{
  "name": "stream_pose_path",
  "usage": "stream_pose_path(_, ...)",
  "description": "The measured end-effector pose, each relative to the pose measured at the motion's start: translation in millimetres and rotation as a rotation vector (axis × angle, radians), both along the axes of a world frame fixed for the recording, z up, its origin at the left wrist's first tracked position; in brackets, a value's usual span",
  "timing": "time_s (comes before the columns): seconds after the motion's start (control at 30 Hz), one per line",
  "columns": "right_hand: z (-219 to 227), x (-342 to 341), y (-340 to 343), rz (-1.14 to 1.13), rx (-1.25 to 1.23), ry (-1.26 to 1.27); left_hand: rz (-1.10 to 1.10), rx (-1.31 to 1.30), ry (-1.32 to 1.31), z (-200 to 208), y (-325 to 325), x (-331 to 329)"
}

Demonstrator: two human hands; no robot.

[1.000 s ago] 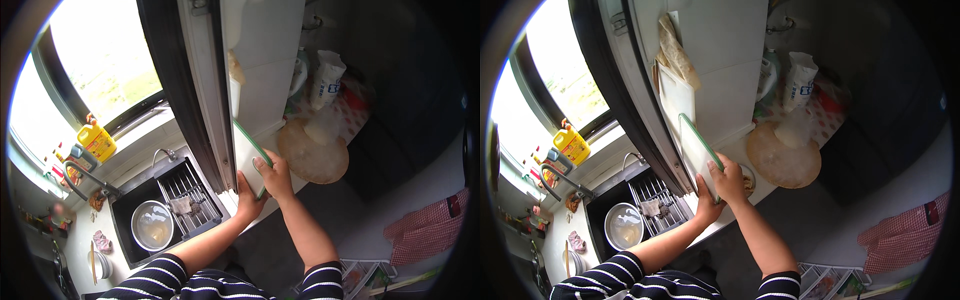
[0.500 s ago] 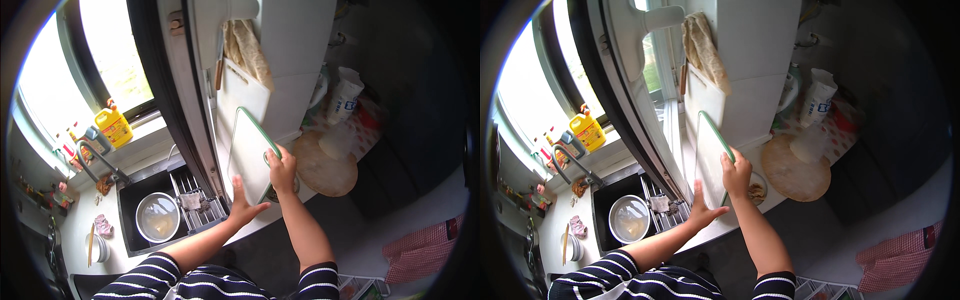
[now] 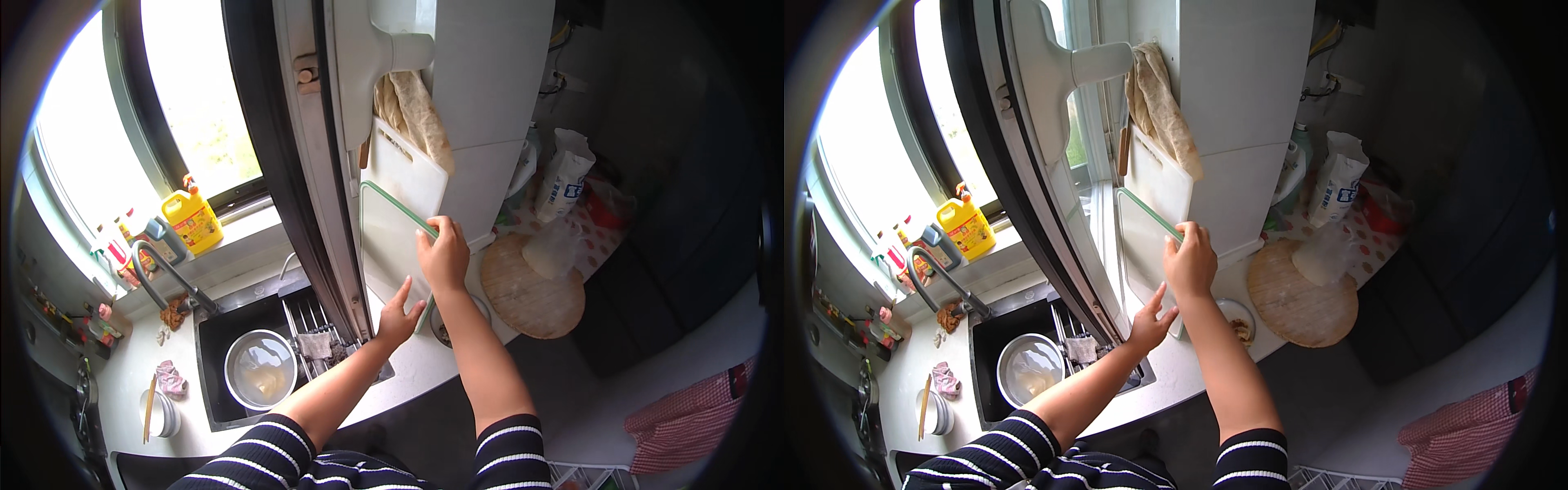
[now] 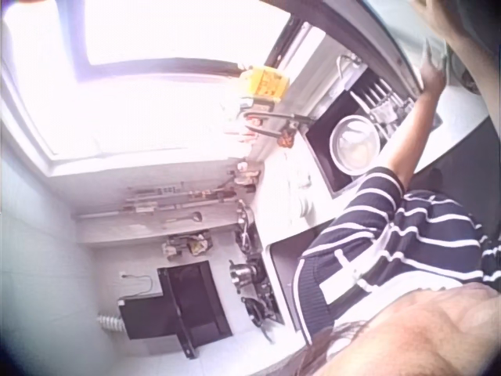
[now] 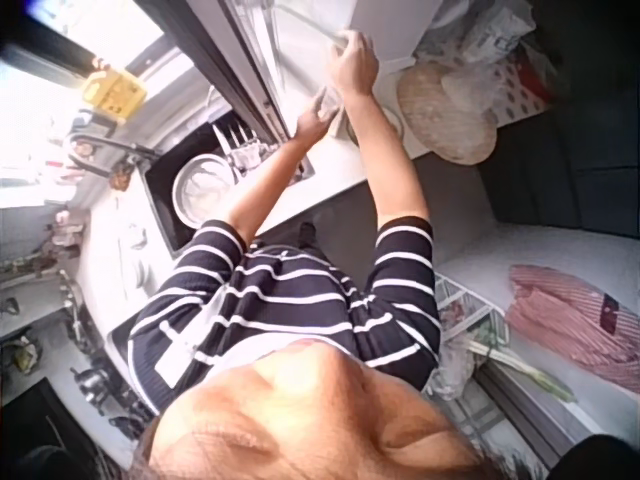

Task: The person washes a cutting board, a bowl, chopsticks, and a cloth in a kitchen sink using a sponge and running water. They scrub each item thoroughly and rinse them under the tap, placing the cleaned items on the counter or in the sink area.

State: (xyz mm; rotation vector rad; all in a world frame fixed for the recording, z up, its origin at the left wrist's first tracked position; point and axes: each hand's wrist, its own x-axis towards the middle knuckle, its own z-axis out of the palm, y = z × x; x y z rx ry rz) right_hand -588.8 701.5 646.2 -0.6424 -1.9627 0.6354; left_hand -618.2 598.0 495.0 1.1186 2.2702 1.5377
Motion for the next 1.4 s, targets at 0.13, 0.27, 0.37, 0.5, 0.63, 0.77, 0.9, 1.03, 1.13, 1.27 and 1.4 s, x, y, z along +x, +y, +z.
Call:
stream_pose_path(0.13, -11.0, 4.6, -0.3, 0.013, -0.033, 0.120, -0.194, 0.076, -0.059, 12.2, -6.3, -1.2)
stream_pose_path(0.27, -20.8, 3.8, 1.9, -0.046, -0.095, 0.114, -0.231, -0.020, -0.045, 16.6, -5.2, -0.1)
stream_pose_path(0.37, -28.2, -5.0, -1.3, -0.117, -0.031, 0.188, -0.238, -0.031, -0.023, 6.3, 2.1, -2.4)
stream_pose_path(0.5, -35.7, -2.9, -3.7, -0.177, -0.129, 0.228, -0.249, -0.043, -0.023, 8.3, 6.5, 2.7)
stream_pose_path(0.63, -42.2, 4.4, -14.1, -0.155, -0.263, 0.258, -0.292, -0.030, 0.036, 9.7, 0.4, 0.1)
stream_pose_path(0.77, -64.2, 13.9, -20.7, -0.080, -0.375, 0.314, -0.288, -0.074, 0.047, 8.1, -20.6, 15.3)
stream_pose_path(0.9, -71.0, 24.3, -53.2, -0.038, -0.437, 0.398, -0.334, -0.080, 0.027, 4.0, -68.5, 32.8)
stream_pose_path(1.03, -41.7, 45.9, -128.9, 0.107, 0.045, 0.637, -0.322, -0.278, -0.212, 34.2, -133.3, 38.9)
stream_pose_path(1.13, -8.6, 25.5, -172.0, 0.173, 0.414, 0.468, -0.264, -0.338, -0.361, 21.8, -187.5, 27.1)
stream_pose_path(1.27, 8.0, -3.1, -194.2, -0.070, 0.898, 0.390, -0.165, -0.224, -0.403, 5.9, -239.9, 6.3)
stream_pose_path(1.4, -5.1, -39.8, -196.1, -0.278, 1.166, -0.363, -0.152, -0.198, -0.465, -7.9, -290.6, -19.3)
